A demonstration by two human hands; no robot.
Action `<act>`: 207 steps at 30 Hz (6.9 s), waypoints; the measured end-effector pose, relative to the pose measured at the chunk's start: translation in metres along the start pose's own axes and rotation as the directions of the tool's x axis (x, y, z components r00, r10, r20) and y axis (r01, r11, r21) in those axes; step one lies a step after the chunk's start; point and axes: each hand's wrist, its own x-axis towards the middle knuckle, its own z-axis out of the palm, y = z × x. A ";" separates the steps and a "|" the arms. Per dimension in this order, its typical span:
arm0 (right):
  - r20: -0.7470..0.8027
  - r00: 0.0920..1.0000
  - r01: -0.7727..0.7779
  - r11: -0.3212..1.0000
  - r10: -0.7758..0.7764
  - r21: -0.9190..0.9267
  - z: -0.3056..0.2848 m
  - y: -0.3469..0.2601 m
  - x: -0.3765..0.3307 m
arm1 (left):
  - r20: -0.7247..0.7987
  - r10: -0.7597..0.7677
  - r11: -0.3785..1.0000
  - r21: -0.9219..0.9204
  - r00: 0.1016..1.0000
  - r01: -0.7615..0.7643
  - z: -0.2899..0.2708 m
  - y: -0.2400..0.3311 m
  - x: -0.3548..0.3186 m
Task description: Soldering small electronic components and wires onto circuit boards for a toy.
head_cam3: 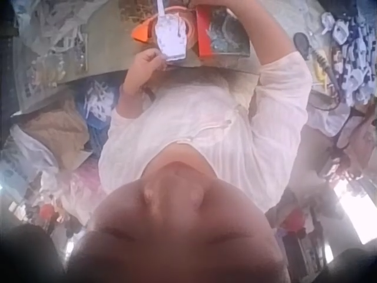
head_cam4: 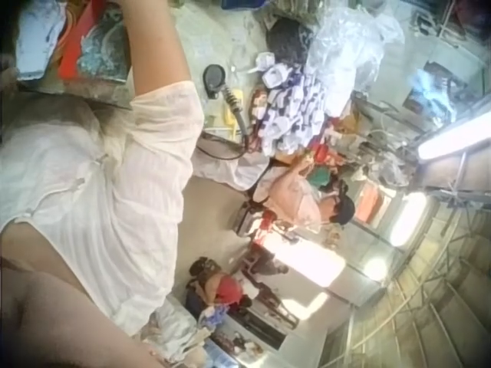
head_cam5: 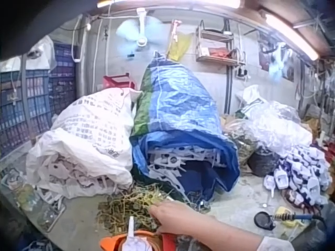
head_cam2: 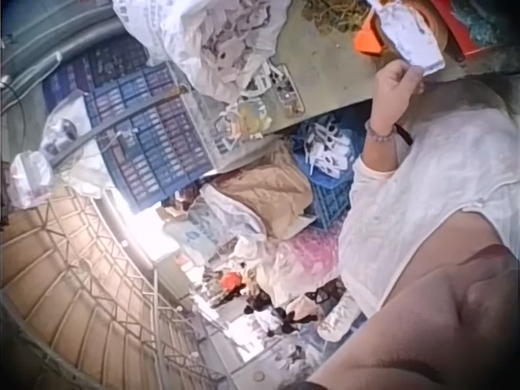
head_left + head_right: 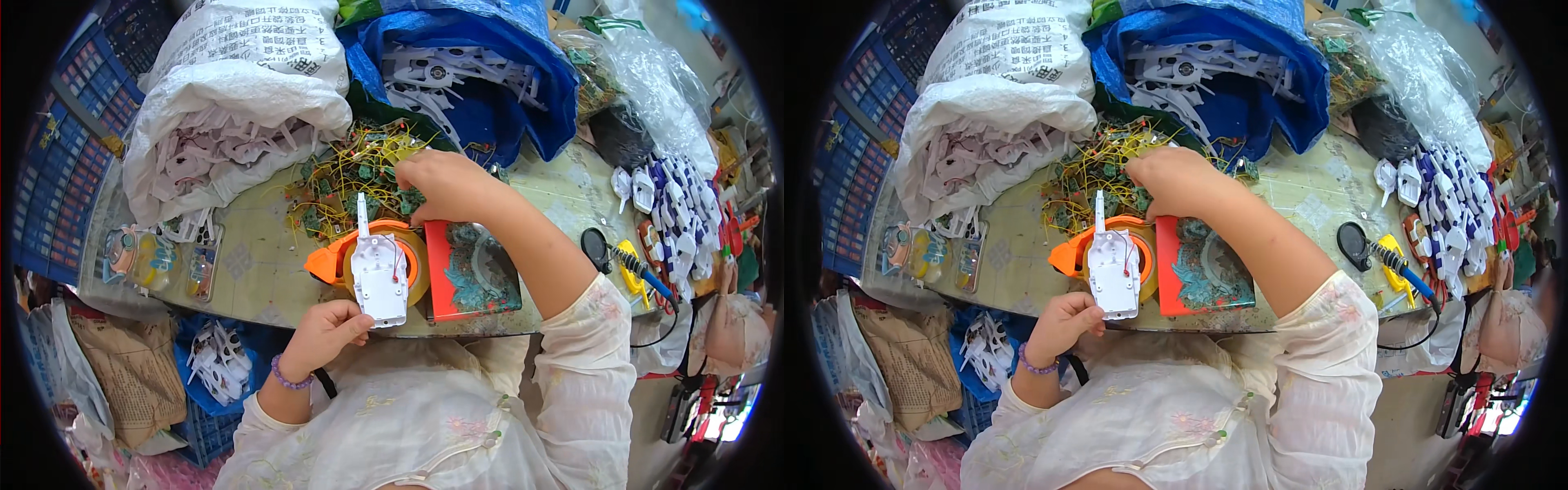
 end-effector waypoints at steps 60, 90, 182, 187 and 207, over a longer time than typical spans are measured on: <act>-0.503 0.852 0.164 0.838 0.146 0.520 0.030 -0.038 -0.147 | 0.235 0.209 0.957 0.153 0.949 -0.249 0.059 0.083 0.047; -0.641 0.766 0.112 0.992 -0.045 0.065 0.040 -0.031 -0.141 | 0.620 0.630 0.100 0.533 0.468 -0.840 0.036 0.122 0.136; -0.722 0.675 -0.096 0.988 0.152 0.118 0.061 -0.075 -0.125 | -0.033 0.750 0.576 0.523 0.661 -0.628 0.052 0.034 0.055; -0.719 0.681 -0.081 0.990 0.138 0.113 0.061 -0.073 -0.129 | -0.007 0.704 0.634 0.457 0.710 -0.624 0.058 0.039 0.054; -0.852 0.342 -0.191 0.917 0.397 0.351 0.069 -0.041 -0.186 | 0.116 0.740 0.438 0.665 0.663 -0.605 0.064 0.054 0.056</act>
